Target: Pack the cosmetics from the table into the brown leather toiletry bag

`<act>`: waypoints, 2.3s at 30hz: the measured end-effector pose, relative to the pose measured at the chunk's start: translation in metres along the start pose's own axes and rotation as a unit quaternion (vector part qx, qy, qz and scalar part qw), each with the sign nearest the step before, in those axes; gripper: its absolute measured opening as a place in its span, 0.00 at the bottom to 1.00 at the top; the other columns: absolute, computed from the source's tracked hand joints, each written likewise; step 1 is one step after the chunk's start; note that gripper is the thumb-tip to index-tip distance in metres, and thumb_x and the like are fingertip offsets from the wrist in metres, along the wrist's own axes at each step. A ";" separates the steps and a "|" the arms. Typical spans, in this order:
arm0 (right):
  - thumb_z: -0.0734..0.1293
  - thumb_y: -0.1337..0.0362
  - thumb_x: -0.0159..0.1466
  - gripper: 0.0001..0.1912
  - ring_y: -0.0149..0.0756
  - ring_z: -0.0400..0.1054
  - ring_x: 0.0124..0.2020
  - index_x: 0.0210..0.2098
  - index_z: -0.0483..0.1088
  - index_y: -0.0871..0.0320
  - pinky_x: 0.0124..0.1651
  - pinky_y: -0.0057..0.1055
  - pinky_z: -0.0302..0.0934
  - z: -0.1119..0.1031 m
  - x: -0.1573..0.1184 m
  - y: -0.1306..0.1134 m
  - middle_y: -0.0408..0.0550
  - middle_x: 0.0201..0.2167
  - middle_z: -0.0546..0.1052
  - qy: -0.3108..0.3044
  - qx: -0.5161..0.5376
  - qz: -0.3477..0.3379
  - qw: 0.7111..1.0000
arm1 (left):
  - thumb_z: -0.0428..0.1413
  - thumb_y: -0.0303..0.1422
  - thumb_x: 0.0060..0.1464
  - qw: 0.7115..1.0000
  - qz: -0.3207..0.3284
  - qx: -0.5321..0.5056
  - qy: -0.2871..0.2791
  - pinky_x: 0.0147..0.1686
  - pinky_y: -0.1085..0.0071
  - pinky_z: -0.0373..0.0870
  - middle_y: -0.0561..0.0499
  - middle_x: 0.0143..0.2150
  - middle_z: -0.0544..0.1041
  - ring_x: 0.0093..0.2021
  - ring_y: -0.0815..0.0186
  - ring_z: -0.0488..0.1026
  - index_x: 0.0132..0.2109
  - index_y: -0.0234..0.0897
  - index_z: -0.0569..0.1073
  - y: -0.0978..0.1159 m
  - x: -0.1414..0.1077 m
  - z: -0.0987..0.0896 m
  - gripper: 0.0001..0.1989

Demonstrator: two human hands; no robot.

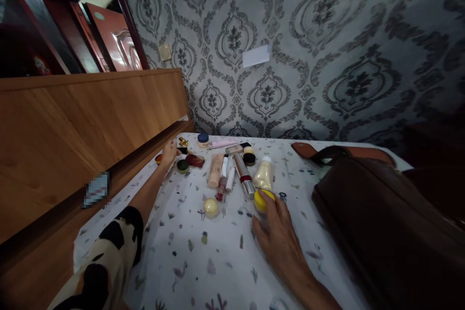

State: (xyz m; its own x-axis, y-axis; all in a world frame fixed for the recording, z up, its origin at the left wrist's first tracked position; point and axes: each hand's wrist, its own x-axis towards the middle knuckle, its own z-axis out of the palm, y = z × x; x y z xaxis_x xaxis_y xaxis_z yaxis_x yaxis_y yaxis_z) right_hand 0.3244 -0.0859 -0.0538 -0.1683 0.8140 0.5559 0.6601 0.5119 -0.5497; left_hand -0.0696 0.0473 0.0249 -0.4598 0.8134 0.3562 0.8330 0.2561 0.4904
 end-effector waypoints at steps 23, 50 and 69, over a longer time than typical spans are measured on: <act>0.57 0.54 0.68 0.25 0.53 0.67 0.57 0.62 0.60 0.55 0.59 0.54 0.66 -0.002 -0.001 0.000 0.57 0.56 0.67 0.004 0.007 -0.008 1.000 | 0.56 0.41 0.65 0.985 0.145 0.035 -0.088 0.50 0.56 0.75 0.45 0.52 0.76 0.49 0.60 0.76 0.53 0.34 0.73 0.019 -0.013 0.015 0.16; 0.58 0.55 0.66 0.26 0.51 0.67 0.56 0.62 0.61 0.56 0.58 0.49 0.67 -0.004 0.002 -0.003 0.57 0.54 0.69 -0.014 -0.013 -0.004 1.000 | 0.45 0.38 0.68 0.950 0.295 0.011 -0.101 0.34 0.70 0.60 0.52 0.28 0.74 0.31 0.64 0.70 0.36 0.38 0.75 0.037 -0.088 -0.019 0.18; 0.56 0.51 0.67 0.27 0.53 0.66 0.57 0.61 0.60 0.58 0.61 0.48 0.64 -0.006 0.005 -0.006 0.60 0.54 0.69 -0.029 -0.028 -0.002 0.999 | 0.47 0.32 0.66 0.986 0.156 -0.048 -0.038 0.64 0.55 0.60 0.37 0.60 0.68 0.62 0.54 0.65 0.54 0.34 0.70 0.004 -0.114 -0.012 0.14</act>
State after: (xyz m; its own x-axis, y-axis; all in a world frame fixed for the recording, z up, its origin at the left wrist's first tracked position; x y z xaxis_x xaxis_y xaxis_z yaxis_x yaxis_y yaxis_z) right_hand 0.3241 -0.0865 -0.0439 -0.2123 0.8278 0.5192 0.6997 0.4997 -0.5106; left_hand -0.0178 -0.0509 -0.0040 -0.1592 0.8823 0.4430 0.8952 -0.0601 0.4415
